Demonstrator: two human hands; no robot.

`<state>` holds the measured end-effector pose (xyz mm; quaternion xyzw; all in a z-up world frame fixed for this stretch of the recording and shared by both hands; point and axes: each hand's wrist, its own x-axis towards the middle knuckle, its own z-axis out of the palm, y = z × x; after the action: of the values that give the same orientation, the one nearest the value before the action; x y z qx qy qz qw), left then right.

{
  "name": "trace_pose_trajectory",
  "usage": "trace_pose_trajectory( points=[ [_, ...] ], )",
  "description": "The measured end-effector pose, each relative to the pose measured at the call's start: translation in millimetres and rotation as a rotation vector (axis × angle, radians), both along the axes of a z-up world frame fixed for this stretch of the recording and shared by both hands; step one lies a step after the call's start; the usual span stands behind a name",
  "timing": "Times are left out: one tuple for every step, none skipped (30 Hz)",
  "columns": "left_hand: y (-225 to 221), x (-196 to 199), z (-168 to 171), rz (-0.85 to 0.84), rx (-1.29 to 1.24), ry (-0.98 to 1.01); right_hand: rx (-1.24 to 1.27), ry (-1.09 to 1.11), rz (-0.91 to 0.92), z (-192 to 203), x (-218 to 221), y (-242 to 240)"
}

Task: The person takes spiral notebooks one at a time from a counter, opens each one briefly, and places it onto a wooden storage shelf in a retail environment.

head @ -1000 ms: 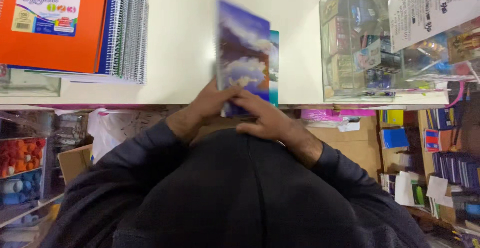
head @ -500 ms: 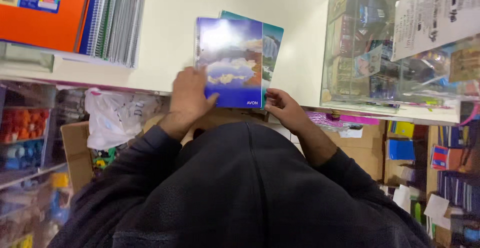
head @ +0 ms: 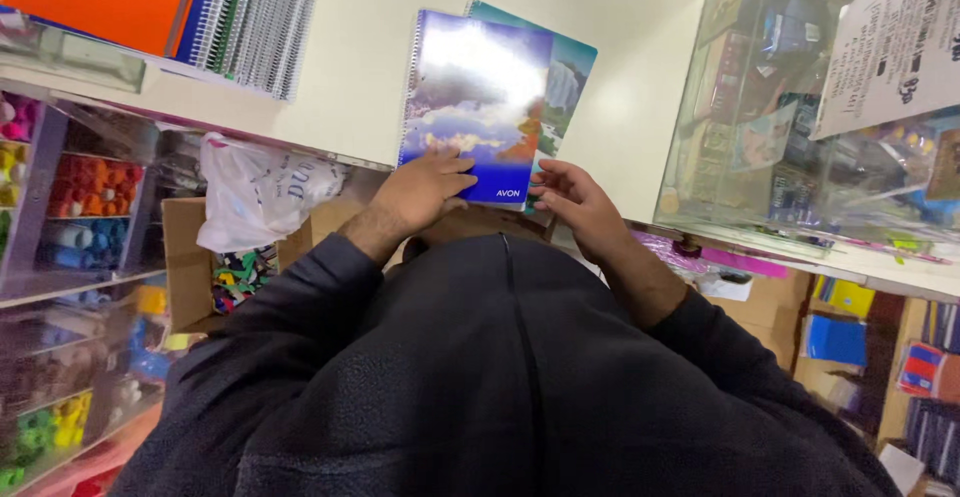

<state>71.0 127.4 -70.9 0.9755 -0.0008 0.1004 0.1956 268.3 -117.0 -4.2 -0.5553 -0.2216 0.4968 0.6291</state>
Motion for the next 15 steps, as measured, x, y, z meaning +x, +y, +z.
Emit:
trace_pose_trajectory(
  points=[
    [-3.5,-2.1,5.0,-0.001,0.007,0.000,0.007,0.000,-0.001,0.3,1.4,0.5],
    [-7.2,-4.2,9.9,0.056,-0.008,-0.044,0.014,0.009,-0.006,0.5,3.0,0.9],
    [-12.2,-6.3,14.1,0.113,-0.024,-0.089,0.020,0.017,-0.010,0.7,4.6,0.2],
    [-12.5,-8.0,16.3,0.111,-0.020,-0.090,0.024,0.017,-0.011,-0.8,7.6,-0.4],
    [-12.3,-11.7,18.9,0.309,-0.185,-0.113,0.025,0.034,-0.029,-2.7,9.1,-0.2],
    [-11.9,-15.3,21.6,0.506,-0.349,-0.138,0.026,0.051,-0.048,-4.6,10.7,0.2],
    [-11.8,-18.4,26.9,0.505,-0.344,-0.137,0.031,0.053,-0.049,-6.8,10.7,-1.7],
    [-11.6,-21.3,32.3,0.704,-0.713,-0.230,0.020,0.055,-0.040,-9.0,10.9,-3.5],
    [-11.2,-23.7,37.6,0.893,-1.088,-0.321,0.008,0.056,-0.032,-11.0,11.4,-5.2],
    [2.5,-31.5,15.8,0.891,-1.083,-0.321,0.013,0.058,-0.034,-13.8,11.8,-7.0],
    [15.6,-39.3,-6.5,0.958,-1.296,-0.465,-0.015,0.060,0.000,-16.9,12.2,-9.6],
    [29.1,-47.4,-28.8,1.018,-1.509,-0.612,-0.044,0.061,0.033,-20.1,12.2,-11.9],
    [29.7,-51.4,-28.6,1.019,-1.505,-0.615,-0.041,0.062,0.035,-21.2,11.8,-13.1],
    [30.7,-56.0,-28.4,1.064,-1.596,-0.676,-0.049,0.052,0.056,-22.2,10.8,-14.0],
    [31.4,-59.9,-28.7,1.108,-1.688,-0.741,-0.058,0.040,0.078,-23.1,10.9,-14.6]
  ],
)
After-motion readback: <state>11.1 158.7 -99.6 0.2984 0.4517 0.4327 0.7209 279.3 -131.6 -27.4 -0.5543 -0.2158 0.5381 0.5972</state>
